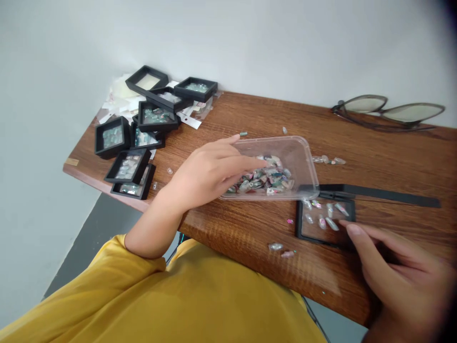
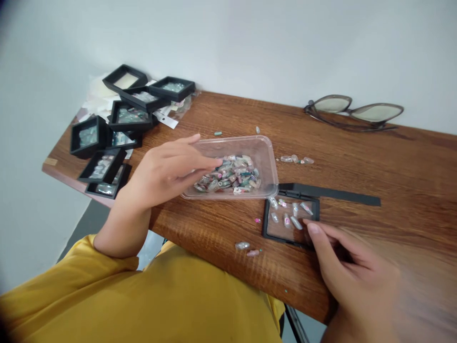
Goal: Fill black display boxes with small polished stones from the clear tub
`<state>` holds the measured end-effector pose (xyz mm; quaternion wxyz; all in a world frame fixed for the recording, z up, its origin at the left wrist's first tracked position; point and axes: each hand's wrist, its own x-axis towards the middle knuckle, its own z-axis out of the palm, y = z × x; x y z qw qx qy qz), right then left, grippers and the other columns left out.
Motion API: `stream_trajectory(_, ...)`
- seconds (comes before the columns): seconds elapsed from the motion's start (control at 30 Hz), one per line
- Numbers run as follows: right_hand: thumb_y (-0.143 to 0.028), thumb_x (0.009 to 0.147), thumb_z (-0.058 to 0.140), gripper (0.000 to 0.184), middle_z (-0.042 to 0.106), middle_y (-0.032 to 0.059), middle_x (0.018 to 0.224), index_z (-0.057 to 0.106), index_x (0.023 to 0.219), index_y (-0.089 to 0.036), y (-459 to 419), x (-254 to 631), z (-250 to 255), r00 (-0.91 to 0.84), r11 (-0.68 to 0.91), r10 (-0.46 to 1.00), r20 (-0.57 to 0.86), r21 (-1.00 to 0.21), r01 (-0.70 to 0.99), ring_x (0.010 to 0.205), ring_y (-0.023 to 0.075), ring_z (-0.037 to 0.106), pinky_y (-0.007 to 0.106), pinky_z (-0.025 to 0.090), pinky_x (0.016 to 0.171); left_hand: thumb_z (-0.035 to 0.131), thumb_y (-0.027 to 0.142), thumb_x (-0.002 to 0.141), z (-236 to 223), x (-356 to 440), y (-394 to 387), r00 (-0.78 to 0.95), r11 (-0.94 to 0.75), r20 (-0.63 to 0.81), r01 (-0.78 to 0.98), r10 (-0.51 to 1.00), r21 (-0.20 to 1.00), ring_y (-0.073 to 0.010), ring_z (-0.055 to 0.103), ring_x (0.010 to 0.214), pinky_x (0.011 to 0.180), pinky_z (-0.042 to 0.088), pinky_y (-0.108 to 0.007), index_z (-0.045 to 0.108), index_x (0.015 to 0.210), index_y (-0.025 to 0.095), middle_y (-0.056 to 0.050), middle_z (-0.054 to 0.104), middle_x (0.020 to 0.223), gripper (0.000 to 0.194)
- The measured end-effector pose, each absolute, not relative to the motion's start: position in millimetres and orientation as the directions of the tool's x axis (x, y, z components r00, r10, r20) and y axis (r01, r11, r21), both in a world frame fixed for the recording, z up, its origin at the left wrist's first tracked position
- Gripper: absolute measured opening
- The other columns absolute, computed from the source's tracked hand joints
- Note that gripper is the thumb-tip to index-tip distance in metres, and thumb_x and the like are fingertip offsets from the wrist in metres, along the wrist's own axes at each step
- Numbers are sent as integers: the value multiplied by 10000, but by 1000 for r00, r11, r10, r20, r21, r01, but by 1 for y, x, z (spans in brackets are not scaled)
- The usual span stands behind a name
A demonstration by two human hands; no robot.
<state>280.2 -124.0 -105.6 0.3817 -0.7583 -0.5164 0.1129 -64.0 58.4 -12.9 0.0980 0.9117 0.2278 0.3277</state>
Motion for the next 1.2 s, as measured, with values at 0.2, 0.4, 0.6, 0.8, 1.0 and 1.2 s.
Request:
stream_trajectory(0.2, -604, 899, 754, 377, 750, 40, 1047, 830, 1052, -268, -126, 280, -107, 442, -180, 874, 202, -711, 680, 872, 230, 732, 389, 586, 862, 619, 206, 1032, -11, -59, 49, 610, -874, 629, 284, 483, 395, -86, 787, 1023, 1136, 625, -336, 731, 1206, 330, 92, 822, 1106, 242)
stream_trajectory(0.4, -577, 911, 753, 334, 749, 23, 1065, 825, 1064, -289, -126, 281, -108, 432, -171, 879, 203, -712, 681, 879, 220, 731, 373, 574, 871, 660, 150, 994, -10, -55, 48, 571, -886, 680, 240, 460, 397, -100, 785, 1023, 1086, 653, -329, 729, 1175, 310, 84, 828, 1099, 251)
stream_trajectory(0.6, -585, 915, 752, 350, 748, 25, 1075, 826, 1080, -286, -127, 284, -110, 434, -178, 880, 193, -713, 678, 873, 229, 728, 388, 580, 902, 632, 137, 998, -9, -54, 44, 590, -875, 658, 202, 467, 439, -83, 776, 1058, 1101, 639, -288, 665, 1280, 344, 95, 829, 1041, 351)
stream_trajectory(0.8, -565, 912, 768, 350, 749, 26, 1067, 828, 1069, -258, -127, 284, -109, 428, -171, 881, 202, -707, 686, 881, 221, 724, 367, 574, 937, 628, 100, 970, -8, -48, 47, 531, -906, 763, 21, 369, 423, -92, 790, 943, 1018, 679, -281, 684, 1085, 280, 66, 824, 972, 221)
stream_trajectory(1.0, -584, 932, 744, 385, 744, 26, 1094, 821, 1084, -239, -127, 283, -110, 412, -150, 890, 196, -727, 670, 887, 185, 716, 314, 564, 950, 665, 142, 951, -15, -42, 53, 414, -937, 870, -98, 267, 335, -82, 766, 832, 892, 691, -256, 667, 974, 218, 22, 771, 885, 79)
stream_trajectory(1.2, -603, 927, 745, 410, 743, 28, 1107, 818, 1107, -241, -131, 285, -113, 438, -194, 885, 158, -731, 655, 925, 210, 717, 355, 569, 993, 645, 207, 972, -15, -45, 48, 443, -949, 863, -73, 244, 306, -103, 773, 876, 920, 682, -297, 666, 978, 247, 30, 771, 918, 46)
